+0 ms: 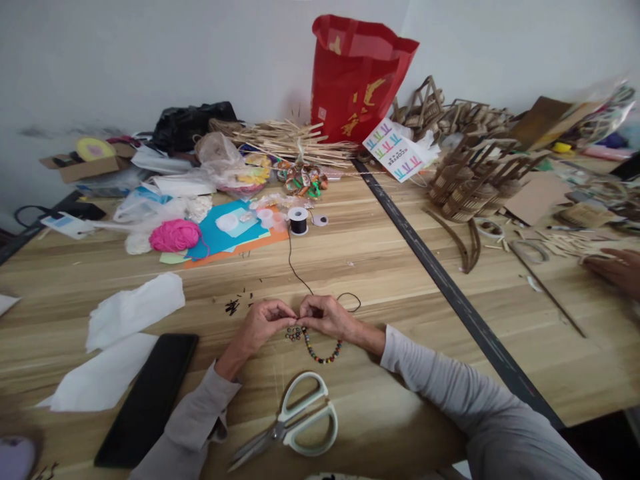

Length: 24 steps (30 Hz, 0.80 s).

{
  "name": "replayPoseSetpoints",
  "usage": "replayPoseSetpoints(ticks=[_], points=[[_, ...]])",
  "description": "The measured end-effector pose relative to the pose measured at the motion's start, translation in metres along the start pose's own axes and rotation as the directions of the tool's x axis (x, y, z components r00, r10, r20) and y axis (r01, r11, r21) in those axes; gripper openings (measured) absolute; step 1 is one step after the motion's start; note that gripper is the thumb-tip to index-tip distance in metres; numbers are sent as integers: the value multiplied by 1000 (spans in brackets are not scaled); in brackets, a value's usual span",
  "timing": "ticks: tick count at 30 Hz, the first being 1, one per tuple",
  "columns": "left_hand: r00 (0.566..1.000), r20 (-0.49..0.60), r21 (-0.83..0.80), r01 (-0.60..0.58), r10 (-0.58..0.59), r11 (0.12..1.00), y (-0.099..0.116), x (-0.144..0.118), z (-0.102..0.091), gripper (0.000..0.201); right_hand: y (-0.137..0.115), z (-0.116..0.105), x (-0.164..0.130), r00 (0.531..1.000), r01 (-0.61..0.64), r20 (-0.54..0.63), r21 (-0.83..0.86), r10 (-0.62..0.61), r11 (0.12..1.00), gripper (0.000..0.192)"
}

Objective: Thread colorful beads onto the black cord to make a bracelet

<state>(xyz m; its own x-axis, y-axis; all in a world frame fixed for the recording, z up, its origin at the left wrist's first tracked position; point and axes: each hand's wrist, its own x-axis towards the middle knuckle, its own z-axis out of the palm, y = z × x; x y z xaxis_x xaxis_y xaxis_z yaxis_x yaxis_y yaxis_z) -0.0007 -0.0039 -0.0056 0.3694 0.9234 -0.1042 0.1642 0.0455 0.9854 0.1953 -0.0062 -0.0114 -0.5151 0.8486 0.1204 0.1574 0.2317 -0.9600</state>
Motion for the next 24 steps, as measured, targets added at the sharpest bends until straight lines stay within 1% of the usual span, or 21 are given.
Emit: replayPoseSetpoints(ticks=[5, 9, 15, 17, 20, 24], points=[[1000, -23, -2, 4, -4, 1000, 1, 0, 0, 15, 1, 1, -1, 1000, 6, 9, 51, -6, 999, 25], [1000, -12, 19, 6, -6, 1000, 6, 0, 0, 15, 1, 2, -1, 999, 54, -1, 86, -54, 995, 19], [1000, -14, 71, -12, 13, 997, 9, -1, 0, 14, -6, 0, -1, 990, 135, -25, -41, -136, 990, 7], [1000, 3, 73, -19, 18, 997, 10, -1, -2, 15, -6, 0, -2, 986, 157, -36, -84, -161, 984, 2], [999, 41, 75, -1, -2, 997, 12, -1, -5, 15, -4, -1, -1, 981, 182, -41, -134, -189, 974, 11], [998, 53, 98, 10, -15, 995, 16, -3, -5, 14, -1, 0, 1, 978, 192, -49, -159, -202, 969, 16]])
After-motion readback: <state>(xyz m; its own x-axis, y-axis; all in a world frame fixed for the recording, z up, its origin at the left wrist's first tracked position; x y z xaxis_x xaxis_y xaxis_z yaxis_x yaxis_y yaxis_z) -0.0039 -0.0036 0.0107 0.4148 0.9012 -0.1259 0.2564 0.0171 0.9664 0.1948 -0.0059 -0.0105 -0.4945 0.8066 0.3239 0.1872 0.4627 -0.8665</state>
